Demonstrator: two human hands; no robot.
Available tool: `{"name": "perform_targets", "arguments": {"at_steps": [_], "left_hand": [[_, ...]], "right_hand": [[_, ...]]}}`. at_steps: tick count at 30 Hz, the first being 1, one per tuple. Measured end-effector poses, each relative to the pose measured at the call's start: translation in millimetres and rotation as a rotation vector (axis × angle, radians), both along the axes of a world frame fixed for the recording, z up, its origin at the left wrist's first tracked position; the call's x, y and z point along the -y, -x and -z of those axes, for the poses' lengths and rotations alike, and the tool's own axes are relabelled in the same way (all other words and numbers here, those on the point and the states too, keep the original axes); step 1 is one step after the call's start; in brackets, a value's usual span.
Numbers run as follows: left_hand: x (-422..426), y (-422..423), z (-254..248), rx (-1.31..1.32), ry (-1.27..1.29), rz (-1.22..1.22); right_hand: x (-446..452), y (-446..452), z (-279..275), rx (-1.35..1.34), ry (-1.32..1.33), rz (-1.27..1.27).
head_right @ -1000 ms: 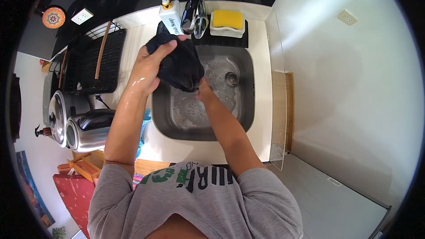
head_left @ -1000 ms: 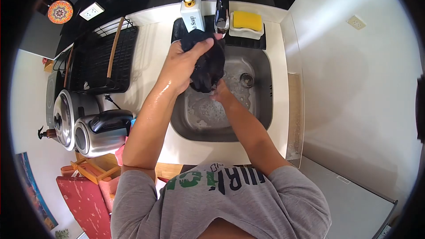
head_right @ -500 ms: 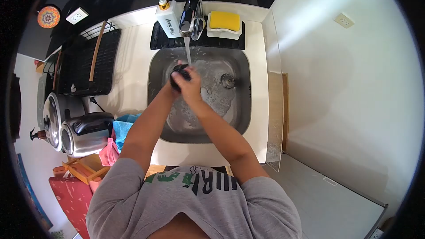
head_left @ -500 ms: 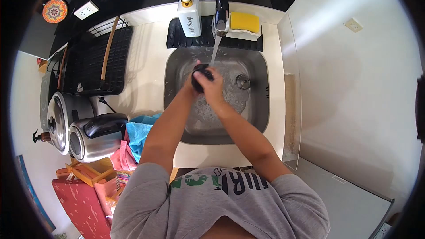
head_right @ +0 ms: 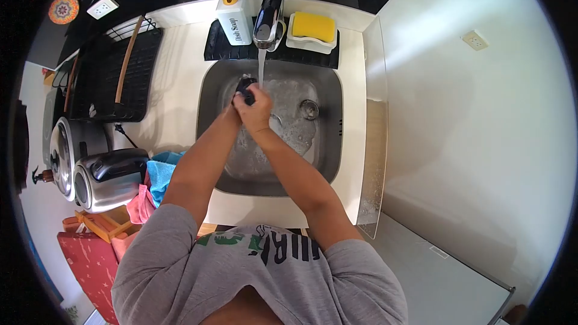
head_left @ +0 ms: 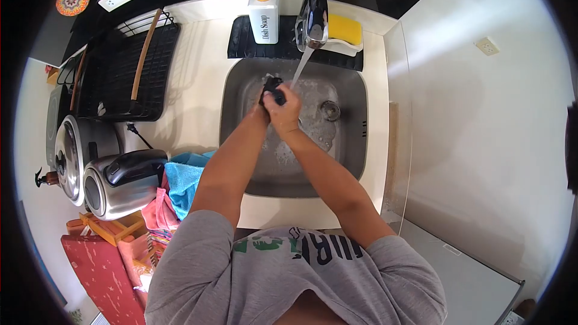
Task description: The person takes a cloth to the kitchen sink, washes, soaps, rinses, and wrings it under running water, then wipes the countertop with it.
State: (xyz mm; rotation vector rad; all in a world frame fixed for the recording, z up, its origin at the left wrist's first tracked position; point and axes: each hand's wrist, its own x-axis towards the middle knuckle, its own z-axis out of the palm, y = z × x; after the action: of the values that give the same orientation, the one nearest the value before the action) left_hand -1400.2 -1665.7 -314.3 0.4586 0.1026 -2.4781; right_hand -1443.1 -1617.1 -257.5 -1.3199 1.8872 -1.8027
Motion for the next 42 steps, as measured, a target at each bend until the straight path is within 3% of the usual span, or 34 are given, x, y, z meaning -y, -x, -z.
{"name": "perform_targets", "arguments": {"at_steps": [3, 5, 7, 8, 9, 12, 14, 17, 19, 22, 24, 25, 27, 28, 30, 31, 33, 37, 38, 40, 42], "left_hand": [[6.2, 2.9, 56.8, -0.605, -0.087, 0.072], [-0.4, 2.2, 38.7, -0.799, -0.114, 0.092], [-15.7, 12.4, -36.3, 0.849, 0.042, -0.081], [-13.8, 10.7, -36.1, 0.845, 0.042, -0.083], [-12.5, 7.6, -35.2, 0.674, 0.094, -0.056], [1.5, -2.3, 13.3, 0.313, 0.153, -0.022], [3.3, -11.9, 18.6, 0.258, 0.106, 0.011], [-11.0, -7.1, 12.7, 0.544, 0.069, 0.007], [-24.5, -1.9, -8.1, 0.813, 0.062, -0.008], [-24.4, -3.5, -53.7, 0.993, -0.026, -0.076], [-23.6, -8.4, -71.7, 0.981, 0.262, 0.151], [-23.2, -11.8, -77.2, 0.958, 0.326, 0.156], [-24.1, -14.0, -88.6, 1.003, 0.383, 0.114], [-25.6, -15.9, -97.5, 1.05, 0.444, 0.076], [-23.1, -17.3, -94.8, 0.936, 0.452, 0.028], [-23.6, -18.4, -103.2, 0.84, 0.421, -0.023], [-23.8, -17.8, -121.1, 0.743, 0.389, -0.073], [-27.0, -11.6, -153.1, 0.528, 0.295, -0.077], [-27.7, -10.3, -158.5, 0.477, 0.281, -0.087], [-28.6, -11.3, -165.5, 0.401, 0.259, -0.092], [-28.6, -14.9, -168.7, 0.322, 0.234, -0.095]], "right_hand": [[2.0, 1.6, -5.2, 0.027, -0.17, -0.126], [15.2, 28.3, 8.9, 0.09, -0.302, 0.006], [25.0, 35.1, 28.6, 0.147, -0.429, 0.136], [27.8, 35.3, 36.8, 0.104, -0.352, 0.155], [27.4, 36.6, 45.6, 0.06, -0.28, 0.175], [8.3, 8.3, 15.7, 0.183, -0.319, -0.03], [2.9, -6.1, 10.9, 0.129, -0.317, -0.036], [5.3, -0.8, 9.9, 0.019, -0.228, -0.05], [19.5, 23.0, 23.6, -0.019, -0.496, 0.079], [38.2, 66.0, 75.7, -0.059, -0.508, 0.186], [46.8, 87.3, 112.9, 0.141, -0.466, 0.204], [47.8, 84.4, 109.5, 0.142, -0.467, 0.199], [47.0, 86.6, 101.1, 0.606, -0.415, 0.146], [42.7, 87.4, 90.9, 0.607, -0.416, 0.149], [34.3, 88.5, 70.1, 1.214, -0.507, 0.014], [29.0, 88.0, 69.4, 1.215, -0.507, 0.016], [23.1, 89.7, 79.1, 1.376, -0.36, -0.237], [23.3, 78.7, 102.8, 1.362, -0.24, -0.518], [28.2, 70.8, 82.0, 0.728, -0.214, -0.621], [30.3, 55.3, 54.2, 0.091, -0.178, -0.669], [20.8, 39.6, 37.9, 0.293, 0.006, -0.695]]}}
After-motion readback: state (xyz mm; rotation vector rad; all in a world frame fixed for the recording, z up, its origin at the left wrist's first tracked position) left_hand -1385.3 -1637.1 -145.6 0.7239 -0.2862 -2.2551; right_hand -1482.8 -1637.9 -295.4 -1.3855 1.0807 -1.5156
